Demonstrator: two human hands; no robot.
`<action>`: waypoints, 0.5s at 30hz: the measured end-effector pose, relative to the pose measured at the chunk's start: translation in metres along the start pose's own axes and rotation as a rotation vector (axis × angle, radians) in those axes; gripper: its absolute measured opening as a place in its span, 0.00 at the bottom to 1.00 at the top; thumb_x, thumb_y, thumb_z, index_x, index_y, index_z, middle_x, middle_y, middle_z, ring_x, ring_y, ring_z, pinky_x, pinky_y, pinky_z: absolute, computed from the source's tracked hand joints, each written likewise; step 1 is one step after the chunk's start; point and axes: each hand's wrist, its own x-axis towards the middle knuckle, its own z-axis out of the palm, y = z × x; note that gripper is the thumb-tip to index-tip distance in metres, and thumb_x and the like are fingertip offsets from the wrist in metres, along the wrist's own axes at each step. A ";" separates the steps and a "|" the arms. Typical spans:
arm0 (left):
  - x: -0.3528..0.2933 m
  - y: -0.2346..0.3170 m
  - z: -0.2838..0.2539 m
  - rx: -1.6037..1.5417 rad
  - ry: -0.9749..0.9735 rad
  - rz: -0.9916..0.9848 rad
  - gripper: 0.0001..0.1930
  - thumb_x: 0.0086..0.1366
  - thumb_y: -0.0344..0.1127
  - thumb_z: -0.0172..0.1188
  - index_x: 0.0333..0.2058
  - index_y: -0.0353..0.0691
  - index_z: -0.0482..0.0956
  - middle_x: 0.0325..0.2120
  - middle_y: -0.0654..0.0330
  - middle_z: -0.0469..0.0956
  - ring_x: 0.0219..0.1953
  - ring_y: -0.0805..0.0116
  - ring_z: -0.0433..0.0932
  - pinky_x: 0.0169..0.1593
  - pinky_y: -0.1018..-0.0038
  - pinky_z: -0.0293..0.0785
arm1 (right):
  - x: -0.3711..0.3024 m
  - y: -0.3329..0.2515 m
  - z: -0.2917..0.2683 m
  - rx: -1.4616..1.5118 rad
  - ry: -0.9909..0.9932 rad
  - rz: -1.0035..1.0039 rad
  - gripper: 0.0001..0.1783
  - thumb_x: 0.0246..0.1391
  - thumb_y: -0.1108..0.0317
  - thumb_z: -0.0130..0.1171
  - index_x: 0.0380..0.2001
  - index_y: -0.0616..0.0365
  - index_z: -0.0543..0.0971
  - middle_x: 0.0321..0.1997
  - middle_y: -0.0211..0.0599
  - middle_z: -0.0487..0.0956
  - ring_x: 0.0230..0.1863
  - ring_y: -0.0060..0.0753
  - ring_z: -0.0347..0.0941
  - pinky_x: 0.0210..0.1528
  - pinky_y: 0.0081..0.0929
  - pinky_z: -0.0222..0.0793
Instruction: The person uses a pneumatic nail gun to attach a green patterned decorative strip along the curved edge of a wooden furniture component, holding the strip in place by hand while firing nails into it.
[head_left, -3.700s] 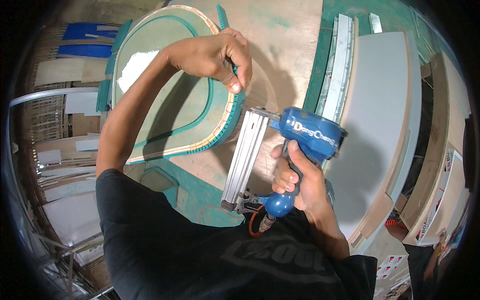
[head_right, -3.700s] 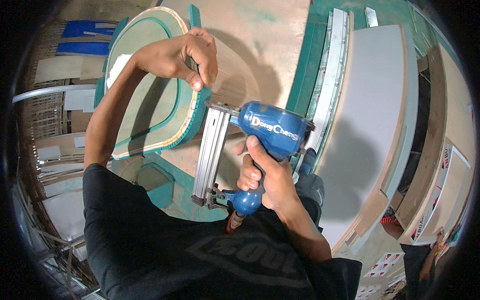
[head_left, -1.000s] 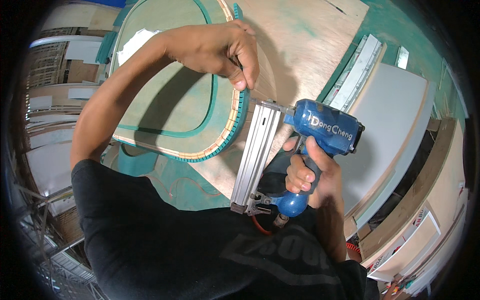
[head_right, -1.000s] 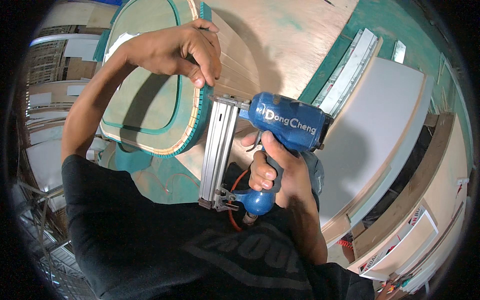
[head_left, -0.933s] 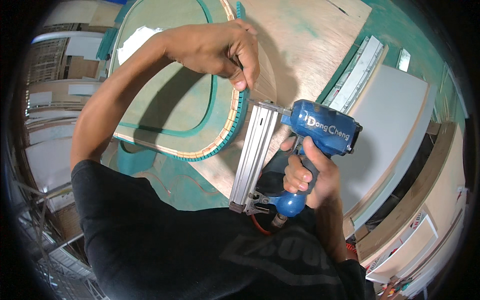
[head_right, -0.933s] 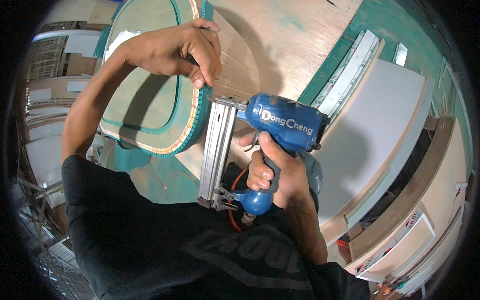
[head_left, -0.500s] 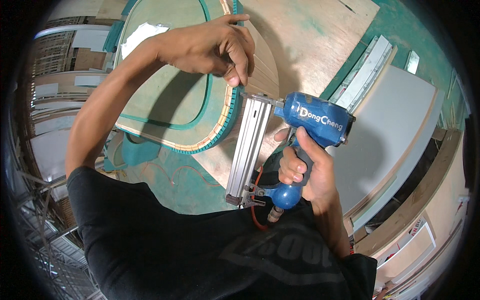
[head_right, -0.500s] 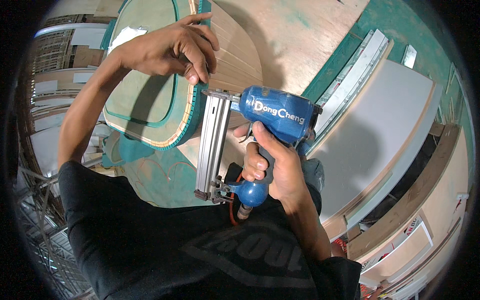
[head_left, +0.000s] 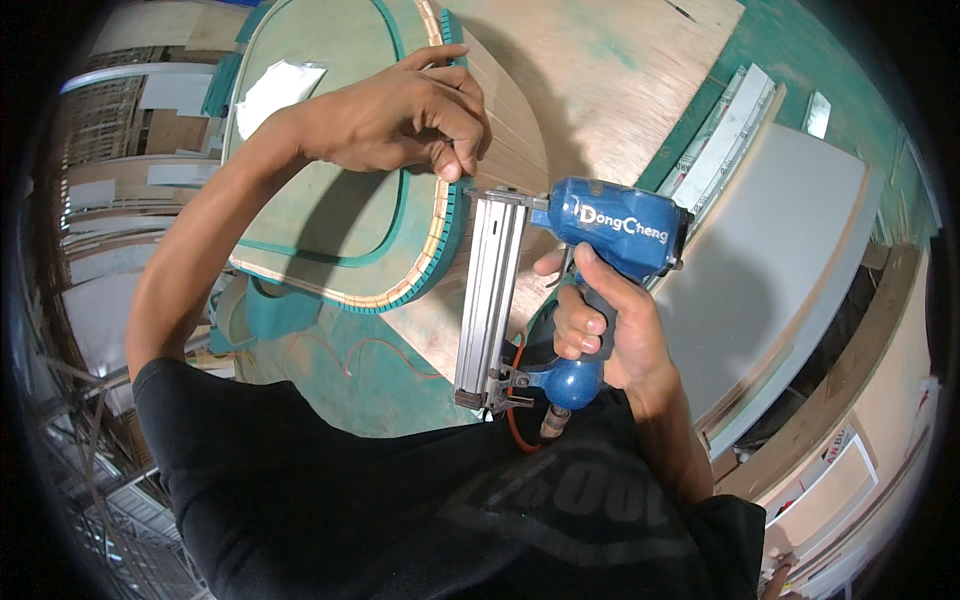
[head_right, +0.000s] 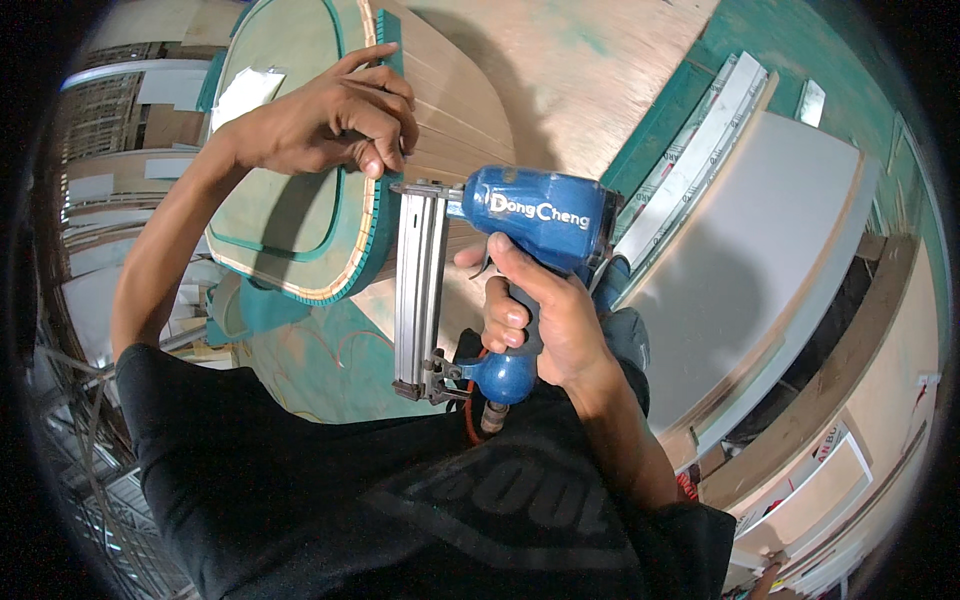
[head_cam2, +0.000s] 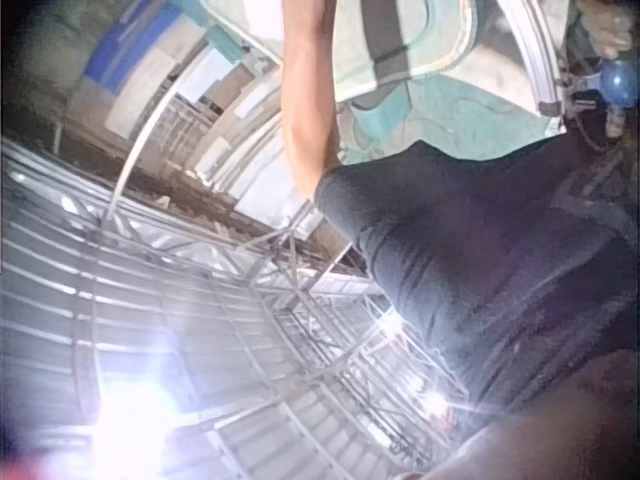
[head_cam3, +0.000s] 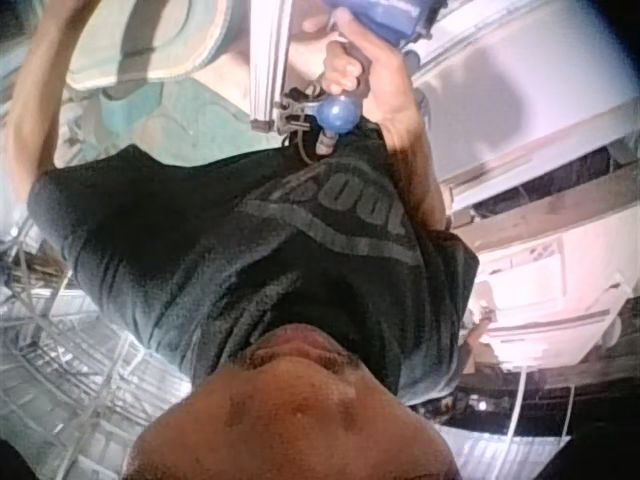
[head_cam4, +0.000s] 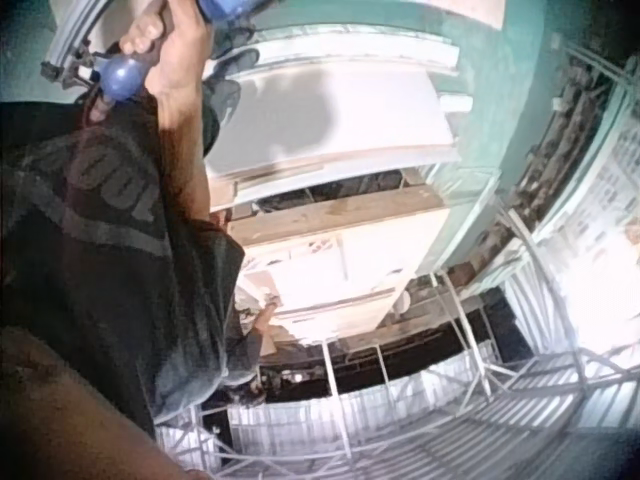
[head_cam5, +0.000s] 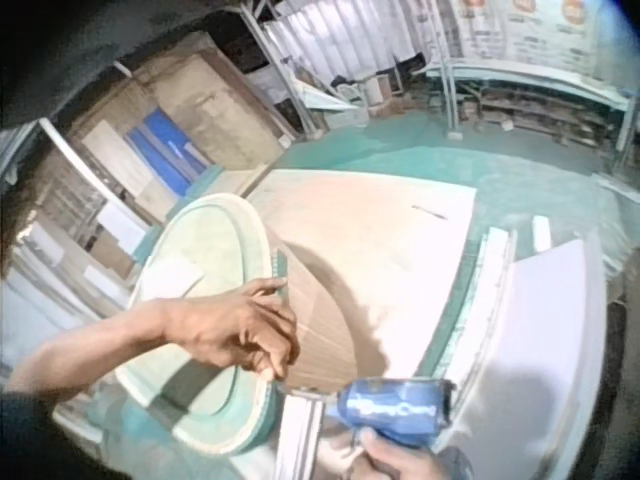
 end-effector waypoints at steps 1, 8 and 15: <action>0.000 -0.001 0.002 -0.006 0.024 0.010 0.04 0.59 0.37 0.69 0.34 0.50 0.87 0.41 0.70 0.83 0.60 0.66 0.71 0.76 0.43 0.33 | 0.001 -0.001 0.000 0.003 -0.005 -0.004 0.22 0.71 0.53 0.53 0.48 0.64 0.76 0.13 0.21 0.63 0.13 0.15 0.59 0.23 0.20 0.61; 0.002 0.002 0.005 0.000 0.021 0.012 0.02 0.58 0.36 0.68 0.31 0.50 0.86 0.40 0.73 0.83 0.58 0.68 0.71 0.76 0.44 0.34 | -0.005 -0.007 0.005 -0.139 0.051 0.014 0.24 0.73 0.51 0.46 0.50 0.65 0.74 0.13 0.20 0.63 0.13 0.15 0.59 0.22 0.20 0.62; 0.000 0.002 0.008 0.005 0.044 0.034 0.02 0.59 0.37 0.67 0.30 0.49 0.84 0.39 0.72 0.82 0.57 0.68 0.71 0.76 0.44 0.34 | -0.002 -0.005 0.002 -0.056 0.045 0.019 0.21 0.69 0.55 0.56 0.48 0.66 0.78 0.12 0.21 0.65 0.12 0.15 0.60 0.21 0.20 0.62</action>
